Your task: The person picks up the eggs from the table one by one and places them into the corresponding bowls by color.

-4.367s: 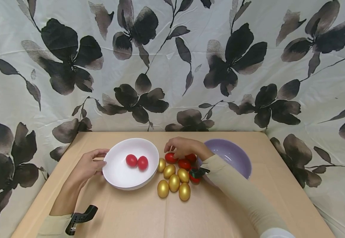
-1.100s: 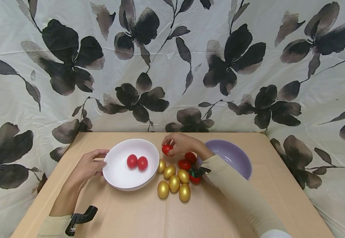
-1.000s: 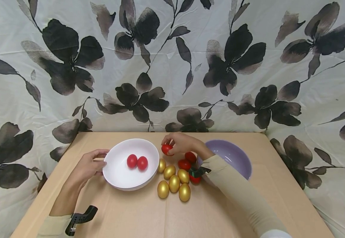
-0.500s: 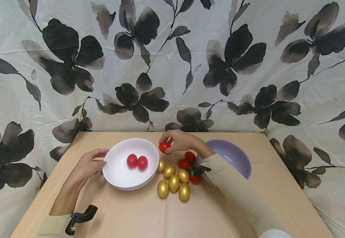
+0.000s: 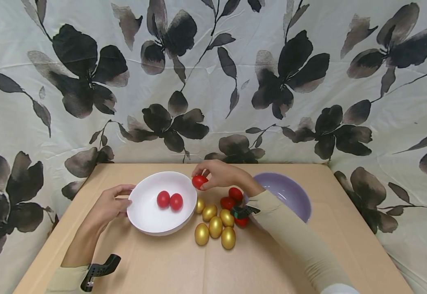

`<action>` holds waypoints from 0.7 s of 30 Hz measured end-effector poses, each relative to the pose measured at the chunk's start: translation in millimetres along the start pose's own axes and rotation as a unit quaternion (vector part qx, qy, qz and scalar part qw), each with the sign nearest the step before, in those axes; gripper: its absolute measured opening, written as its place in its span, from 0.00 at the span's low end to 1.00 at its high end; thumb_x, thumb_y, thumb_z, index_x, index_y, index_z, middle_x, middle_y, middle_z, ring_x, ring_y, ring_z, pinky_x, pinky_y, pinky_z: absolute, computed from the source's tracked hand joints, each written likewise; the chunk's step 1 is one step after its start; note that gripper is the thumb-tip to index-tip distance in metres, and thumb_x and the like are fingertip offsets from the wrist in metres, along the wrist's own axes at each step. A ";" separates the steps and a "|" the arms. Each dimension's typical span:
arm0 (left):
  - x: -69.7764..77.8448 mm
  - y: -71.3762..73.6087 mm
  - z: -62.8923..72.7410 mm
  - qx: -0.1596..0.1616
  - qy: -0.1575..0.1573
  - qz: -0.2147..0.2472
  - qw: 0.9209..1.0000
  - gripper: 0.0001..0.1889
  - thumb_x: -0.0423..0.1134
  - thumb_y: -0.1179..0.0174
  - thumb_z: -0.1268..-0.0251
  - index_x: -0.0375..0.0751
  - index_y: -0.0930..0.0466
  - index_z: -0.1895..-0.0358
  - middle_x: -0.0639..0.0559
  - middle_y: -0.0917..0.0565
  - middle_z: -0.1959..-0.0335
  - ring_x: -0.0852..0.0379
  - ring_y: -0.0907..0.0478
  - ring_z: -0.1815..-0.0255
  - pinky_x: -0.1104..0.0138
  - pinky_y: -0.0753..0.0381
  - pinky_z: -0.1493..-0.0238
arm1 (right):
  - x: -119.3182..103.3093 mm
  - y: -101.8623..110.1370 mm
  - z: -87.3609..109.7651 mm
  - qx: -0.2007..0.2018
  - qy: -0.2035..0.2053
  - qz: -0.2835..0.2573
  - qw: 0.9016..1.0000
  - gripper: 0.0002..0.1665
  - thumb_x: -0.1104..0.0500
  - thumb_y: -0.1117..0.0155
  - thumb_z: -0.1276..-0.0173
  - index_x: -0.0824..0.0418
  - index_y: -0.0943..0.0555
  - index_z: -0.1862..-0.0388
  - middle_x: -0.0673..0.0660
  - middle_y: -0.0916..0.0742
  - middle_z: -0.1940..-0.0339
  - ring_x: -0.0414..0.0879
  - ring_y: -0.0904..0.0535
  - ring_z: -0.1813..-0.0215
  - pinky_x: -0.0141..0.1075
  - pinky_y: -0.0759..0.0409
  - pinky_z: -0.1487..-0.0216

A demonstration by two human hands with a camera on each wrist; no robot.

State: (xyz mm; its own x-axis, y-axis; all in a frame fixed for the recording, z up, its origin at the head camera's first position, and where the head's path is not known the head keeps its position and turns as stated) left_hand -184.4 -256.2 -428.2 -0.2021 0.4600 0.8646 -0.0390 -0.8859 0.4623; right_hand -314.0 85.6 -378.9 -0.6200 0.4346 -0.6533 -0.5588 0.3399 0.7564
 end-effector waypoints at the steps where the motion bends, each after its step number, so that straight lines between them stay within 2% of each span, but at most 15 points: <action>1: -0.2 0.0 0.0 0.000 0.000 0.001 1.000 0.28 0.29 0.44 0.28 0.32 0.36 0.26 0.28 0.30 0.32 0.40 0.19 0.45 0.58 0.12 0.57 | -0.5 -0.3 -0.6 -0.001 0.004 0.002 1.000 0.22 0.64 0.26 0.38 0.57 0.17 0.44 0.49 0.14 0.50 0.46 0.16 0.47 0.38 0.16 0.45; 12: 1.3 -0.6 0.2 0.000 -0.002 0.001 1.000 0.28 0.29 0.44 0.29 0.32 0.36 0.26 0.28 0.30 0.33 0.41 0.19 0.46 0.59 0.12 0.58 | -10.7 -3.0 -5.0 -0.012 0.011 0.018 1.000 0.25 0.63 0.25 0.38 0.55 0.17 0.42 0.48 0.15 0.46 0.42 0.19 0.46 0.29 0.17 0.48; 21: 0.9 -0.6 0.2 0.000 -0.005 0.004 1.000 0.28 0.28 0.44 0.29 0.31 0.35 0.27 0.28 0.29 0.33 0.41 0.18 0.47 0.59 0.12 0.59 | -16.1 -7.7 -8.8 -0.019 0.029 -0.002 0.999 0.24 0.67 0.27 0.38 0.56 0.17 0.43 0.50 0.17 0.45 0.45 0.20 0.45 0.29 0.17 0.49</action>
State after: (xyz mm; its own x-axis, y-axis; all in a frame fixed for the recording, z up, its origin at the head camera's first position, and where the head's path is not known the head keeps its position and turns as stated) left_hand -184.3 -255.2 -427.6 -0.1924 0.4541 0.8699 -0.0368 -0.8892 0.4561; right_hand -304.5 68.5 -374.5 -0.6477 0.3834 -0.6584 -0.5812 0.3102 0.7523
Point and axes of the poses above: each hand's wrist, its own z-axis away from the middle knuckle, its own y-axis out of the back of the hand, x = y × z, the point moved 1 cm from there along -z, towards the middle knuckle
